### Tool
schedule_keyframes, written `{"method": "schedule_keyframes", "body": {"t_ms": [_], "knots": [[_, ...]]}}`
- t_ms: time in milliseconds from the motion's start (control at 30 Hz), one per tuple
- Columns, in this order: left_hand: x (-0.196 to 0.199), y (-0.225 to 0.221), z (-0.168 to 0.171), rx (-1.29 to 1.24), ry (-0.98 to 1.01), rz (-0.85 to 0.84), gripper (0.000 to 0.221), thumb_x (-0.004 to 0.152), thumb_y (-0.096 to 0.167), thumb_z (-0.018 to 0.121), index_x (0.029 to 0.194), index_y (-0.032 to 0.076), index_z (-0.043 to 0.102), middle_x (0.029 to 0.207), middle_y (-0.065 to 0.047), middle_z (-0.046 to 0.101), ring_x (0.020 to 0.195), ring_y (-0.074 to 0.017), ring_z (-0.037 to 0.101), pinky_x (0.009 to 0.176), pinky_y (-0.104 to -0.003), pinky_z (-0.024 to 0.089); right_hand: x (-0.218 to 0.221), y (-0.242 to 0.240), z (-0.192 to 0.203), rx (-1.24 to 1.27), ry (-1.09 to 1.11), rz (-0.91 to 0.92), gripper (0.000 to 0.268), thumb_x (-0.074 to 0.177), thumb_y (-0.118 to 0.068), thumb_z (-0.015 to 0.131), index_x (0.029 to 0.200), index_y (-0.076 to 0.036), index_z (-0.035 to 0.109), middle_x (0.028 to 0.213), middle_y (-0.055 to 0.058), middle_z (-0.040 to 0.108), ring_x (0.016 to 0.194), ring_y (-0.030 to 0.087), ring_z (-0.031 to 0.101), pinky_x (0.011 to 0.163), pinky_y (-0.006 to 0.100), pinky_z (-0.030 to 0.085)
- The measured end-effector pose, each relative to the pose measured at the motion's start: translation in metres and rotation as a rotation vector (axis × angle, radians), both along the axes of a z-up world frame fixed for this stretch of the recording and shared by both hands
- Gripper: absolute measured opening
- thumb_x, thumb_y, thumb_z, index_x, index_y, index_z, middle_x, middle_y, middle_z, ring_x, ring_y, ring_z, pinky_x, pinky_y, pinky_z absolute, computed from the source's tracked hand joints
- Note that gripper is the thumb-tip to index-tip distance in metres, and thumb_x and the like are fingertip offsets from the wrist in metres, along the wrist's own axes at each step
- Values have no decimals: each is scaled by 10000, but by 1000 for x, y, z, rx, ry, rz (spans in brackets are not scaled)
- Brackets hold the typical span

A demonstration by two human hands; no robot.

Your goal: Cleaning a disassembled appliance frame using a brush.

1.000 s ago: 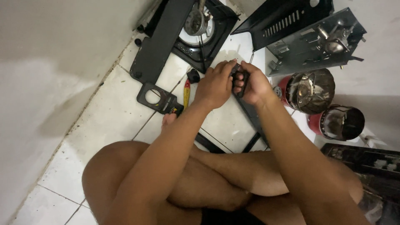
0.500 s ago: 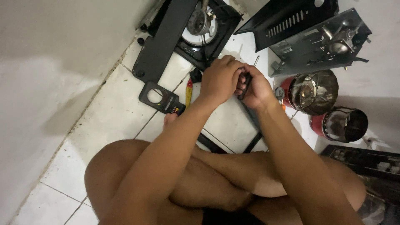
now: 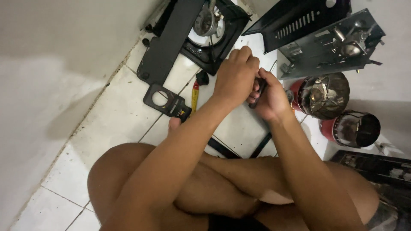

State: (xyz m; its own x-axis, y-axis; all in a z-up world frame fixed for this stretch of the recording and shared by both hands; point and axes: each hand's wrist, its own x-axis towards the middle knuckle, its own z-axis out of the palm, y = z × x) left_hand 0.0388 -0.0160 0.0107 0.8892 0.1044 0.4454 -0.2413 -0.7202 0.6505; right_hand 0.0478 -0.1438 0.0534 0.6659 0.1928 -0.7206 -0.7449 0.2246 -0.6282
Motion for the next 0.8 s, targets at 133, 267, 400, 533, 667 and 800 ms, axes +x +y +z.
{"method": "schedule_keyframes", "body": {"t_ms": [133, 267, 400, 533, 667, 800], "knots": [[-5, 2, 15, 28, -27, -8, 157, 896, 180, 665, 803, 80, 586, 879, -58, 492, 914, -322, 594, 579, -411, 520, 0, -2, 0, 18, -19, 1, 199, 927, -360, 665, 877, -172, 624, 673, -16, 405, 505, 144, 392, 529, 296, 344], [-5, 3, 23, -72, -3, 31, 81, 887, 115, 649, 871, 79, 577, 944, -76, 493, 899, -306, 579, 664, -414, 523, 0, -3, -6, 125, -28, 13, 242, 956, -322, 625, 814, -128, 599, 680, -2, 448, 532, 134, 400, 528, 292, 328], [5, 20, 18, -298, 192, 124, 64, 883, 62, 608, 935, 95, 627, 1048, -118, 570, 929, -329, 601, 755, -451, 536, 5, -7, -24, 247, 85, -51, 176, 982, -293, 587, 930, -128, 622, 696, 13, 491, 549, 136, 411, 537, 289, 325], [18, 62, -27, -269, 306, 241, 43, 913, 101, 636, 891, 124, 665, 980, -106, 607, 877, -313, 633, 800, -450, 519, 2, 0, -20, 142, 107, -97, 137, 944, -269, 614, 1011, -151, 627, 715, 18, 484, 564, 134, 414, 557, 294, 324], [9, 92, -37, -279, 619, 349, 92, 927, 138, 613, 917, 128, 704, 961, -61, 711, 826, -256, 692, 749, -406, 538, -4, -1, -3, 18, 55, -22, 268, 979, -268, 568, 1191, -115, 627, 710, 4, 485, 549, 111, 405, 511, 270, 307], [6, 92, -40, -124, 524, 419, 118, 868, 87, 599, 837, 141, 700, 850, -58, 738, 719, -309, 680, 649, -453, 530, -13, -16, 19, -319, -72, 154, 373, 1013, -197, 486, 1331, -58, 625, 678, 1, 482, 519, 91, 375, 436, 241, 269]]}}
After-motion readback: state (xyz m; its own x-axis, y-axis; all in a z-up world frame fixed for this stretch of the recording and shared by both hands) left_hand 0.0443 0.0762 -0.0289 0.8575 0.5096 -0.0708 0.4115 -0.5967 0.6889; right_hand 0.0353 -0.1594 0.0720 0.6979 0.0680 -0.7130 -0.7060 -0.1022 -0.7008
